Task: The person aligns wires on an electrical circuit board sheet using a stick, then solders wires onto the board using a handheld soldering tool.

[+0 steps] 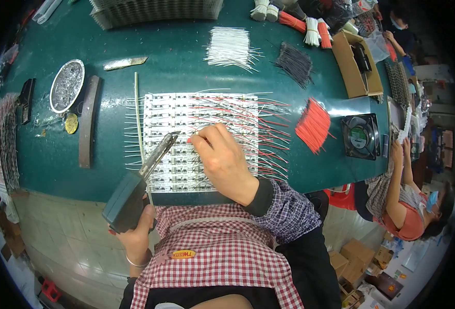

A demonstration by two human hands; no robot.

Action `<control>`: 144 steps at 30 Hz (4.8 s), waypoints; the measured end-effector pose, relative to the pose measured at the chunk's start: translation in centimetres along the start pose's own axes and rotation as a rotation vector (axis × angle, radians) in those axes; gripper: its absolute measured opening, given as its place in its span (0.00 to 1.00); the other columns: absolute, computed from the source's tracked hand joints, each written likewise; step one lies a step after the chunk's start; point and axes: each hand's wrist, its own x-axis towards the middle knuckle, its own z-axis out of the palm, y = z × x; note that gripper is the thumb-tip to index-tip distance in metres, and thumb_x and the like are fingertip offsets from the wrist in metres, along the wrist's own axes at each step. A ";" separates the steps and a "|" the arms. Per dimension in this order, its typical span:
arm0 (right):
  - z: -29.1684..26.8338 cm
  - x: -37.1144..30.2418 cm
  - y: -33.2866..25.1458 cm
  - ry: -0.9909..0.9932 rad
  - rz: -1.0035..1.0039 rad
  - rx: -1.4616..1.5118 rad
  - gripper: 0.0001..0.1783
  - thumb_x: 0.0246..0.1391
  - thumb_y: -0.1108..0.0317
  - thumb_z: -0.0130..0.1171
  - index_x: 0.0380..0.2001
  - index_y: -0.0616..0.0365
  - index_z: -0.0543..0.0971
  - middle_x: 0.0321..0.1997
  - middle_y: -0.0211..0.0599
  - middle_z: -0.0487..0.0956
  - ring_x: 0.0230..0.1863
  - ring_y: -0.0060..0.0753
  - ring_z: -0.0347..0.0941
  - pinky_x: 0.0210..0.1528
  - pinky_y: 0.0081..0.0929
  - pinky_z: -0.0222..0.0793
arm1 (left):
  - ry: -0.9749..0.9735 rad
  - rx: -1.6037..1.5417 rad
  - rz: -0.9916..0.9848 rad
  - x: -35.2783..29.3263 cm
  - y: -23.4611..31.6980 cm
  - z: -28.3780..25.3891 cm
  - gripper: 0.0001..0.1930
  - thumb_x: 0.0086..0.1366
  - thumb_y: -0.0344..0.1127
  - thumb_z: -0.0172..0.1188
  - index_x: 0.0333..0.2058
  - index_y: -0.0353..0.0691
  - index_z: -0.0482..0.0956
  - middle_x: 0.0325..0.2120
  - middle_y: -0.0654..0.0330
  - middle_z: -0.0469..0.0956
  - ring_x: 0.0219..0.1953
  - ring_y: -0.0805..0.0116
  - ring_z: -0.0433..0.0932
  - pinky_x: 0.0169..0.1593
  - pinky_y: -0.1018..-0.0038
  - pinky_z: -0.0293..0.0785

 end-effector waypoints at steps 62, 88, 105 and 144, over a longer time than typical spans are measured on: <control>0.3 -1.4 -0.9 0.030 -0.047 -0.040 0.19 0.39 0.83 0.59 0.40 0.66 0.80 0.36 0.39 0.74 0.38 0.39 0.70 0.36 0.31 0.71 | -0.064 0.072 0.100 -2.3 -2.2 -1.3 0.15 0.60 0.20 0.65 0.47 0.28 0.79 0.28 0.62 0.78 0.21 0.80 0.70 0.23 0.82 0.63; 0.2 -2.6 -1.8 0.005 -0.020 -0.033 0.17 0.41 0.84 0.58 0.39 0.65 0.81 0.35 0.37 0.73 0.37 0.38 0.69 0.34 0.31 0.70 | -0.157 0.154 0.234 -1.2 0.2 -0.7 0.09 0.53 0.20 0.66 0.34 0.28 0.81 0.29 0.56 0.80 0.27 0.71 0.80 0.30 0.76 0.74; 0.3 -2.7 -1.6 0.024 -0.006 0.011 0.19 0.39 0.86 0.57 0.38 0.63 0.81 0.36 0.38 0.73 0.37 0.39 0.70 0.35 0.31 0.71 | -0.104 0.120 0.134 -1.9 -0.4 -1.1 0.10 0.53 0.22 0.67 0.35 0.28 0.81 0.29 0.55 0.83 0.28 0.69 0.82 0.34 0.75 0.77; 0.3 -2.6 -1.7 0.045 0.014 0.015 0.16 0.40 0.85 0.58 0.37 0.64 0.81 0.34 0.37 0.72 0.35 0.37 0.69 0.32 0.31 0.70 | -0.111 0.095 0.203 -1.5 -0.3 -0.3 0.08 0.53 0.21 0.67 0.33 0.30 0.81 0.26 0.59 0.80 0.25 0.75 0.78 0.30 0.78 0.73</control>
